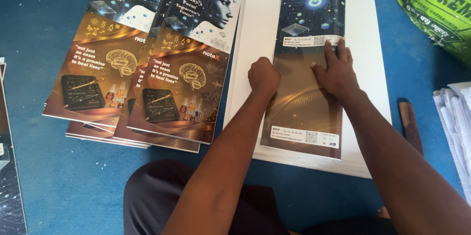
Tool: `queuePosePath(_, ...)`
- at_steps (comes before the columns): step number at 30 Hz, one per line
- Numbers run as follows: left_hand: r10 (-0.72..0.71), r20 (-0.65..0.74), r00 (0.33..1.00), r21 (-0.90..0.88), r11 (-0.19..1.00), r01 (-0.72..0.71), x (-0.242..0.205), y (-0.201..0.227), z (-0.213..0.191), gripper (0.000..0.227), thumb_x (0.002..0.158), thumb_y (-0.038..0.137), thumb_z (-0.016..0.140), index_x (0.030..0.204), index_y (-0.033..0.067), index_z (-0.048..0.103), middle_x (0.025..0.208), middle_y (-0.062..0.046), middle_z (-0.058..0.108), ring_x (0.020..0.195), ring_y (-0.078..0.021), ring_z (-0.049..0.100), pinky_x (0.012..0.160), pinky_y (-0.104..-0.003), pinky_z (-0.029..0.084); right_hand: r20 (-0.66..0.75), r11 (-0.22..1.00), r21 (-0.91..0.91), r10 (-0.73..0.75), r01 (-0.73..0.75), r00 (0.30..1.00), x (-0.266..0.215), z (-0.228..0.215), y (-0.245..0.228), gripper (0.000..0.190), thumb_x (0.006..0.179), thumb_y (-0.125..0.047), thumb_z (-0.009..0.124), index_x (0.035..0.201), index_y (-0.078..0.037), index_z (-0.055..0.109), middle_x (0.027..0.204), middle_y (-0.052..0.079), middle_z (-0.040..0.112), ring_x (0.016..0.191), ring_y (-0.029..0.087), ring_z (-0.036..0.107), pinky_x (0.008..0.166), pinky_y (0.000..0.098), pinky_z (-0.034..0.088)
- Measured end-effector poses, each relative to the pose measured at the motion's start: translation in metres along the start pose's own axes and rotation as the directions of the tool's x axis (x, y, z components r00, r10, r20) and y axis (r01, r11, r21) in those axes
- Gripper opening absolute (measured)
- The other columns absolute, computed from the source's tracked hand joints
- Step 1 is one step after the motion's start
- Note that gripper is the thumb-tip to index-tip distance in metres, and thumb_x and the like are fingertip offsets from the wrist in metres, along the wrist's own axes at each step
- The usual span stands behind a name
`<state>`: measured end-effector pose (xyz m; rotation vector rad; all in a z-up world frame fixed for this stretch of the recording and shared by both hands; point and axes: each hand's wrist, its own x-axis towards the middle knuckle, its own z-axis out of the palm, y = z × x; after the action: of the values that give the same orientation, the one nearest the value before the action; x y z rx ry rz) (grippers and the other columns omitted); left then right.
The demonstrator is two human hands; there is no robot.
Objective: The person inserts printed covers into blank book blocks, folds the covers over the pages, and presses the spine to secure the binding. The person repeats this process for multiple book units.
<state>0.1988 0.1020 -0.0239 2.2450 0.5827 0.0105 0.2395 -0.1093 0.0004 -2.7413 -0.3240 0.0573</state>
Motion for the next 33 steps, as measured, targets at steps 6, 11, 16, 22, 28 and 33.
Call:
queuePosePath(6,0.042,-0.002,0.999,0.009,0.999,-0.042,-0.004,-0.001,0.001,0.017,0.08,0.009,0.075,0.093,-0.0006,0.072,0.1,-0.023,0.074,0.097,-0.0402,0.073,0.084,-0.046,0.06,0.015,0.998,-0.066,0.01,-0.009,1.0,0.0,0.003,0.0,0.083,0.095,-0.047,0.061,0.164,-0.015,0.028,0.17,0.027,0.007,0.153,0.055,0.012,0.121,0.0576,0.027)
queuePosePath(11,0.162,0.02,0.987,0.061,0.985,-0.163,-0.008,0.002,-0.002,0.02,0.082,0.009,0.071,0.1,0.0005,0.074,0.102,-0.024,0.074,0.1,-0.0409,0.072,0.089,-0.046,0.059,0.029,0.997,-0.074,0.034,-0.031,0.999,-0.002,0.003,-0.001,0.083,0.095,-0.05,0.059,0.163,-0.014,0.028,0.17,0.026,0.006,0.153,0.054,0.011,0.121,0.0568,0.026)
queuePosePath(16,0.147,0.134,0.98,0.084,0.984,-0.159,-0.005,0.006,-0.003,0.036,0.096,0.013,0.053,0.129,0.0163,0.066,0.117,-0.025,0.066,0.11,-0.043,0.066,0.092,-0.05,0.056,0.015,0.998,-0.051,0.021,-0.02,1.0,-0.002,0.007,0.006,0.083,0.095,-0.052,0.058,0.162,-0.012,0.03,0.169,0.028,0.008,0.153,0.055,0.01,0.122,0.056,0.024)
queuePosePath(22,0.168,0.236,0.957,0.292,0.927,-0.234,0.003,0.008,-0.003,0.032,0.094,0.018,0.058,0.124,0.0144,0.068,0.126,-0.02,0.059,0.119,-0.0389,0.059,0.096,-0.053,0.052,0.049,0.991,-0.136,0.018,-0.011,0.999,-0.001,0.014,0.011,0.083,0.097,-0.062,0.048,0.162,-0.014,0.029,0.17,0.026,0.01,0.154,0.052,0.007,0.123,0.059,0.02)
queuePosePath(28,0.224,0.302,0.927,0.46,0.817,-0.347,0.01,0.02,-0.006,0.038,0.085,0.017,0.067,0.122,0.014,0.07,0.139,-0.012,0.05,0.135,-0.0329,0.044,0.106,-0.058,0.04,0.129,0.967,-0.237,0.125,-0.092,0.984,-0.004,0.016,0.007,0.082,0.096,-0.068,0.038,0.163,-0.024,0.022,0.171,0.016,0.01,0.156,0.039,0.008,0.121,0.0649,0.012)
queuePosePath(33,0.296,0.352,0.888,0.509,0.736,-0.447,0.012,0.041,-0.008,0.047,0.079,0.027,0.073,0.124,0.0134,0.068,0.145,-0.007,0.049,0.143,-0.0265,0.038,0.109,-0.064,0.032,0.118,0.952,-0.303,0.073,-0.034,0.99,0.002,0.006,0.008,0.084,0.093,-0.067,0.043,0.162,-0.021,0.032,0.168,0.019,0.023,0.153,0.043,0.024,0.118,0.059,0.029)
